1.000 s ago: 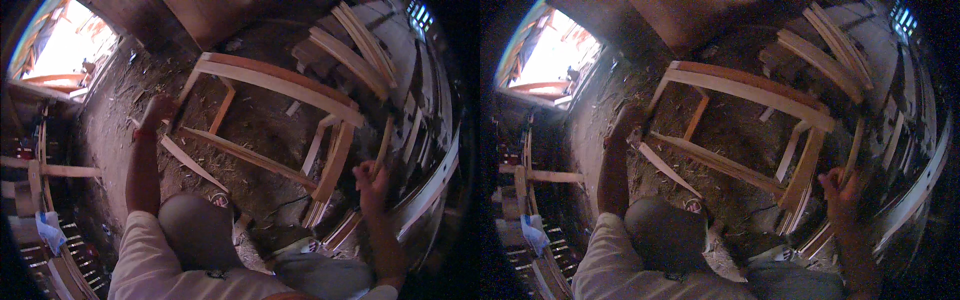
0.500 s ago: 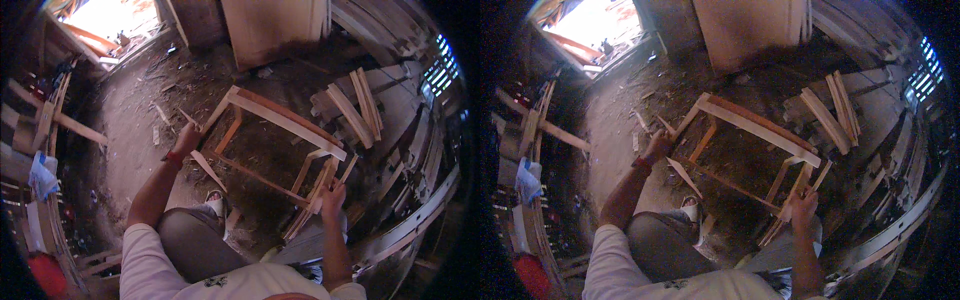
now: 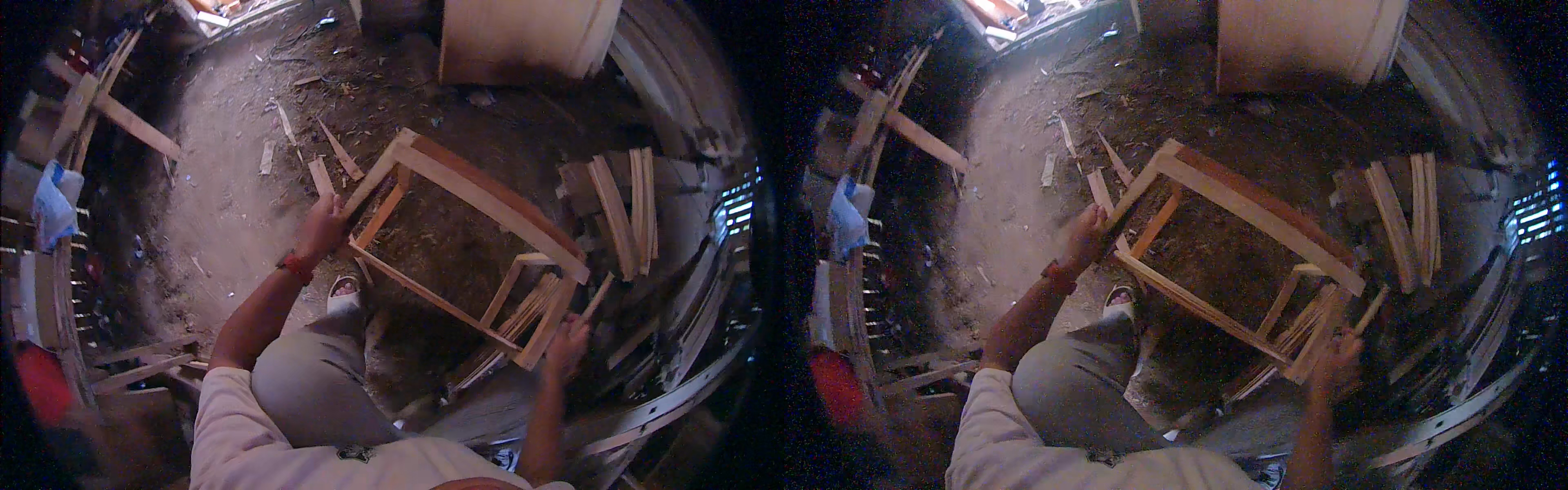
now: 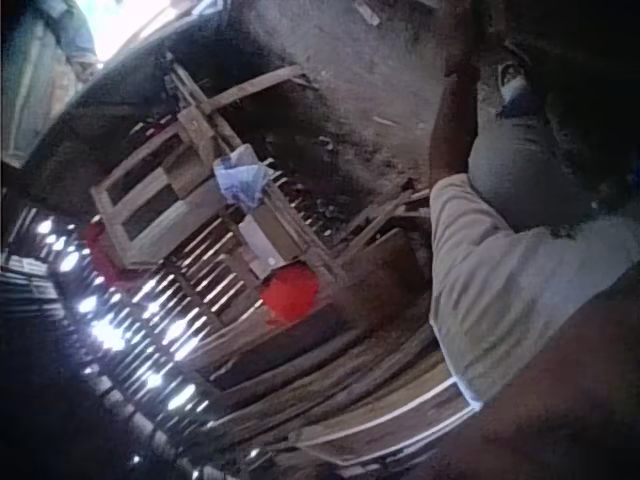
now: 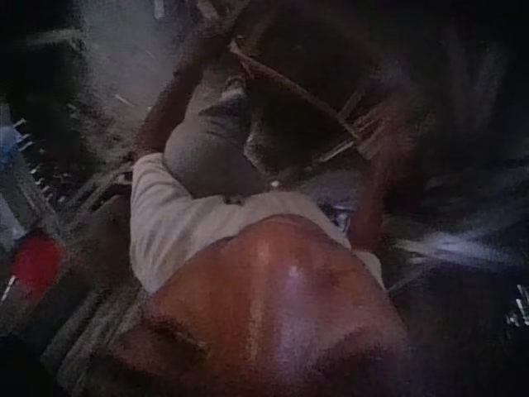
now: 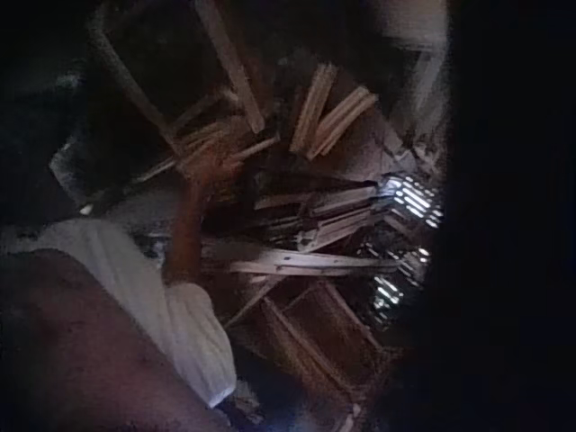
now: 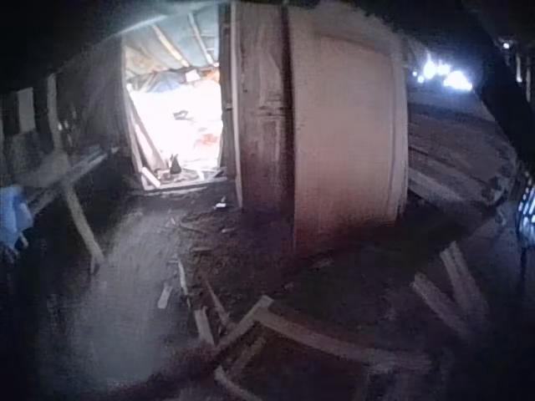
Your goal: The person assembles a wooden frame by hand, using a hammer to drive nails into the joints. They position and align multiple wooden slats, securing them to form a rectangular structure.
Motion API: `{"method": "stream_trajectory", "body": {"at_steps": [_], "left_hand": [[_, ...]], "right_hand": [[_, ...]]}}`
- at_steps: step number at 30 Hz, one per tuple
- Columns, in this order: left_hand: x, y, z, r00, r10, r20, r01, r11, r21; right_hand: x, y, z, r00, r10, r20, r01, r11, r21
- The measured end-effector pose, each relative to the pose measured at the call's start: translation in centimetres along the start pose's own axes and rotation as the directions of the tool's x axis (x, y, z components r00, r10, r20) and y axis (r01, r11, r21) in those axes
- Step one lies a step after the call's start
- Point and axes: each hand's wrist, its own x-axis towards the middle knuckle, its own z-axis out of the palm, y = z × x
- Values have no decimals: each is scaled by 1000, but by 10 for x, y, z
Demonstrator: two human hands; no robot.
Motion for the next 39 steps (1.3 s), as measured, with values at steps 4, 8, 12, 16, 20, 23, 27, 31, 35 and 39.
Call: {"method": "stream_trajectory", "body": {"at_steps": [4, 8, 12, 16, 20, 23, 27, 31, 35, 39], "left_hand": [[-4, 11, 9, 999, -50, 16, 51, 998, -44], [-2, 11, 21, 999, -45, -18, 44, 999, -10], [-3, 16, 35, 995, 58, -77, -60, 998, -21], [-5, 19, 25, 996, 52, -78, -49, 998, 35], [-6, 21, 13, 992, 24, -127, -19, 999, 33], [-2, 29, 11, 997, -10, -78, 12, 1000, 20], [-3, 20, 17, 987, 106, -121, -100, 994, 52], [-2, 21, 18, 998, 5, -65, -4, 1000, 14], [-4, 22, 16, 998, 13, -58, -12, 1000, 14], [-6, 18, 18, 995, 72, -64, -74, 997, -20]], "right_hand": [[39, -100, -30, 951, -310, 23, 310, 946, -98], [80, -280, -3, 645, -630, 432, 763, 499, -412], [103, -435, 97, 145, -439, 887, 976, 209, -55], [70, -517, 212, 40, -452, 891, 999, 6, -42], [44, -536, 297, -246, -458, 854, 915, -402, 48], [45, -531, 321, -371, -317, 873, 765, -637, 93], [57, -530, 339, -467, -142, 873, 540, -828, 154], [52, -520, 333, -232, 94, 968, 185, -973, 139], [57, -524, 325, -358, -151, 921, 523, -850, 64], [61, -524, 318, -412, -340, 846, 710, -701, 64]]}}
